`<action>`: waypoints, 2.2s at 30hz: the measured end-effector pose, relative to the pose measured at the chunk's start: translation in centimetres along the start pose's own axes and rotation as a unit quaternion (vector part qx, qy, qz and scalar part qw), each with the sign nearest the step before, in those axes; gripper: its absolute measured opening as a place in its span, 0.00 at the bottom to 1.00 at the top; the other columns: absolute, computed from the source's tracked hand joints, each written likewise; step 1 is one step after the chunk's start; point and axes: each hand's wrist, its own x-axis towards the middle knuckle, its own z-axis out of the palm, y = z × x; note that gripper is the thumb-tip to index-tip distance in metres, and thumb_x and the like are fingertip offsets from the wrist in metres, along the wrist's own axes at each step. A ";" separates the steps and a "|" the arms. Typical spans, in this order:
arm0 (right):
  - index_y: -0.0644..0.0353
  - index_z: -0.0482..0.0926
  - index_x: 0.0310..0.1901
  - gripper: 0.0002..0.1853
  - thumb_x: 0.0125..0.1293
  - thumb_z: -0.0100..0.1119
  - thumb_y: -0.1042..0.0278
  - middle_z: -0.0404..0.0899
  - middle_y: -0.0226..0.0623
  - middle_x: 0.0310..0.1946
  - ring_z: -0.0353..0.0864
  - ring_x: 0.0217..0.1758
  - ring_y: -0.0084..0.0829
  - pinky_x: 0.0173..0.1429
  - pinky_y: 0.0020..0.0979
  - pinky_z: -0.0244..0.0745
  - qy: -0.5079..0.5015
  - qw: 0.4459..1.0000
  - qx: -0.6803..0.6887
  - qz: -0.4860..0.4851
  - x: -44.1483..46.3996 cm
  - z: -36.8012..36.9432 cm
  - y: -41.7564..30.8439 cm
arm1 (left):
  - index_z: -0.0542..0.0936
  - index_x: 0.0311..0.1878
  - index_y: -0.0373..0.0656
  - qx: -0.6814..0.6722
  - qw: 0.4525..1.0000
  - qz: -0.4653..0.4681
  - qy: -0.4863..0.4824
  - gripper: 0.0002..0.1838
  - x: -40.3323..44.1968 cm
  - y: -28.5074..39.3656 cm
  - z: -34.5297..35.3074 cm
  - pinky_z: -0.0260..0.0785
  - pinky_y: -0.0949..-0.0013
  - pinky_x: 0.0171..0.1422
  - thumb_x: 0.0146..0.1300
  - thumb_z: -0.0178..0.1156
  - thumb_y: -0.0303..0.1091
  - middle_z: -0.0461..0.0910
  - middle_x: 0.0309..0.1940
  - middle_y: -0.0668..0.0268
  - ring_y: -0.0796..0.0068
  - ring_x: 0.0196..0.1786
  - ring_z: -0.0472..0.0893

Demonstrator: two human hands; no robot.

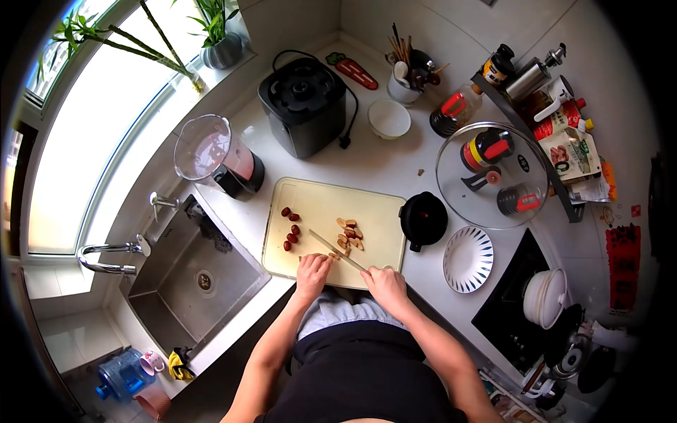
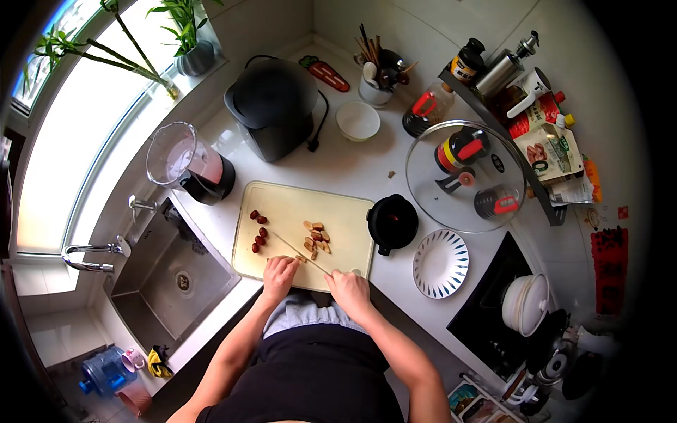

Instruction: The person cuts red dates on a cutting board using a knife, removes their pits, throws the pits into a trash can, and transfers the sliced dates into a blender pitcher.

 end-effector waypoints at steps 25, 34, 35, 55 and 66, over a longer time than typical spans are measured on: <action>0.61 0.82 0.31 0.19 0.70 0.61 0.52 0.81 0.52 0.21 0.85 0.29 0.54 0.37 0.51 0.80 -0.018 0.998 -0.056 -0.016 2.5 4.2 0.8 | 0.80 0.41 0.43 0.007 1.000 -0.017 -0.022 0.11 1.0 0.0 0.1 0.69 0.59 0.56 0.55 0.66 0.33 0.80 0.41 0.66 0.64 0.48 0.79; 0.60 0.85 0.33 0.19 0.69 0.61 0.50 0.83 0.52 0.25 0.85 0.33 0.55 0.39 0.49 0.80 0.003 0.999 -0.002 0.045 2.7 1.7 1.9 | 0.77 0.39 0.45 0.103 0.985 -0.138 0.007 0.11 -0.6 0.0 -1.0 0.58 0.54 0.67 0.54 0.67 0.33 0.77 0.46 0.63 0.60 0.59 0.75; 0.60 0.85 0.34 0.19 0.69 0.61 0.50 0.83 0.52 0.25 0.85 0.32 0.55 0.39 0.49 0.79 0.009 0.999 -0.009 0.052 2.7 1.6 2.5 | 0.77 0.39 0.45 0.098 0.983 -0.156 0.008 0.10 -1.1 -0.4 -1.6 0.57 0.54 0.68 0.54 0.66 0.32 0.77 0.46 0.63 0.60 0.60 0.74; 0.62 0.83 0.31 0.19 0.70 0.60 0.52 0.82 0.54 0.24 0.84 0.31 0.57 0.37 0.52 0.79 0.048 0.997 -0.026 0.045 2.8 1.7 2.1 | 0.78 0.54 0.47 0.087 0.967 -0.235 0.035 0.23 2.8 -1.1 -2.6 0.53 0.54 0.72 0.54 0.71 0.34 0.76 0.57 0.64 0.59 0.69 0.69; 0.62 0.83 0.32 0.18 0.70 0.60 0.53 0.82 0.53 0.23 0.84 0.30 0.56 0.37 0.52 0.79 0.040 0.998 -0.033 0.047 2.7 2.1 2.4 | 0.78 0.55 0.47 0.088 0.953 -0.282 0.062 0.25 0.8 -3.5 -3.7 0.50 0.49 0.75 0.52 0.74 0.34 0.76 0.56 0.64 0.55 0.71 0.66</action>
